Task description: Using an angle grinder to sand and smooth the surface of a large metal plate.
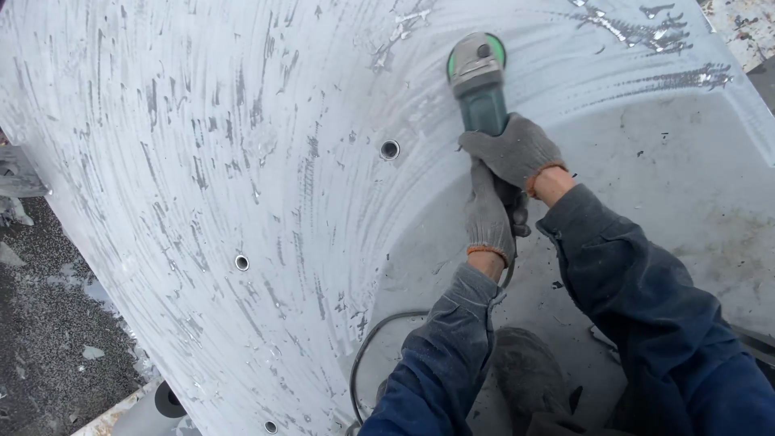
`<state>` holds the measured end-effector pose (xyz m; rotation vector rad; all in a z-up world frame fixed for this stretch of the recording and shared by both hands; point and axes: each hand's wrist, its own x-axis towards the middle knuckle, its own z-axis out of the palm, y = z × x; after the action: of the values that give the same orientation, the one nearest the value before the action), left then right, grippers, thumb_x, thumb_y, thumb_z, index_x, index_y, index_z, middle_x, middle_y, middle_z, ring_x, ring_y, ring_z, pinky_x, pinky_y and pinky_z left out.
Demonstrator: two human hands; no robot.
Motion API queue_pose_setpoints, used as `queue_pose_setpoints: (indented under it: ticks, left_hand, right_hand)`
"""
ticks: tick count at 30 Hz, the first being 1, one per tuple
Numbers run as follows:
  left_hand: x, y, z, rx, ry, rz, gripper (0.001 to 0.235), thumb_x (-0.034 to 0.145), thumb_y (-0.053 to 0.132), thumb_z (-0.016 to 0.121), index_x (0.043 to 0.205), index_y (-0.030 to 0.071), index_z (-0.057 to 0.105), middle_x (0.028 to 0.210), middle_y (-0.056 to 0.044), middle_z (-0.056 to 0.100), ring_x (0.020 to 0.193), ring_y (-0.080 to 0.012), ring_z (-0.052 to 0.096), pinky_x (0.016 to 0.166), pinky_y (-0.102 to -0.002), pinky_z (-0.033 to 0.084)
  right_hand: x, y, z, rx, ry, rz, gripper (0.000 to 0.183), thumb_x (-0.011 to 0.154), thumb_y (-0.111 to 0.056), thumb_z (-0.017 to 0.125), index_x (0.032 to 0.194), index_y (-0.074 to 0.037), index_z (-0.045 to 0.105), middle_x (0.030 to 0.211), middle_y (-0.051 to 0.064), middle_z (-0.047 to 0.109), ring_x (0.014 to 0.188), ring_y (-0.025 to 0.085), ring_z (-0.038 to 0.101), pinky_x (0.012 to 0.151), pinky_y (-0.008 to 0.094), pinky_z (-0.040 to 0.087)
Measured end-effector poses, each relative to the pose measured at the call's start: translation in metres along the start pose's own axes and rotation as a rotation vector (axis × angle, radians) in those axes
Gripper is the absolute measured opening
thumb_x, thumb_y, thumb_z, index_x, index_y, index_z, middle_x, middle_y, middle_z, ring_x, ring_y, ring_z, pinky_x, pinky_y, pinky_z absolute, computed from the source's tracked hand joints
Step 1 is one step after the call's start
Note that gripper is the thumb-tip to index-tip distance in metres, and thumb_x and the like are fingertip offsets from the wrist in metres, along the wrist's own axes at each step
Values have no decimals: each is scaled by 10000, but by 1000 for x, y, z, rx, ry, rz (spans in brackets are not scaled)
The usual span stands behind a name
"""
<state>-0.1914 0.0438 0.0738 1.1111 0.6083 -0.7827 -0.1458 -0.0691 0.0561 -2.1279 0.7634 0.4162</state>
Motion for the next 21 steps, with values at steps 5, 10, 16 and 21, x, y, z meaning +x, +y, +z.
queue_pose_setpoints:
  ticks: [5,10,16,21]
  left_hand:
    - [65,-75,-70,-283,207,99,643,1028,602,456,1102,-10,638,765,-61,662,497,-115,574,405,-298,448]
    - [19,-7,-6,57,74,-5,762,986,710,380,1056,-11,614,655,-66,579,428,-129,518,332,-324,433]
    - [19,11,23,397,-239,-111,672,916,698,463,1022,50,606,650,-81,629,445,-137,548,353,-326,469]
    - [20,-10,-38,-86,152,94,683,1022,658,383,1028,18,620,640,-19,562,444,-93,482,357,-269,390]
  right_hand:
    - [-2,-30,60,-117,-147,-137,887,762,-689,728,1158,98,624,895,252,717,801,371,725,699,478,584]
    - [-14,-2,3,42,49,-17,780,803,-603,713,1155,87,625,939,209,726,792,319,734,684,427,597]
    - [-7,21,-31,384,316,162,707,861,-578,706,1082,91,650,889,157,711,731,267,722,580,409,594]
    - [1,-39,43,-78,-18,-64,812,794,-631,713,1173,81,619,919,222,722,776,342,731,669,441,597]
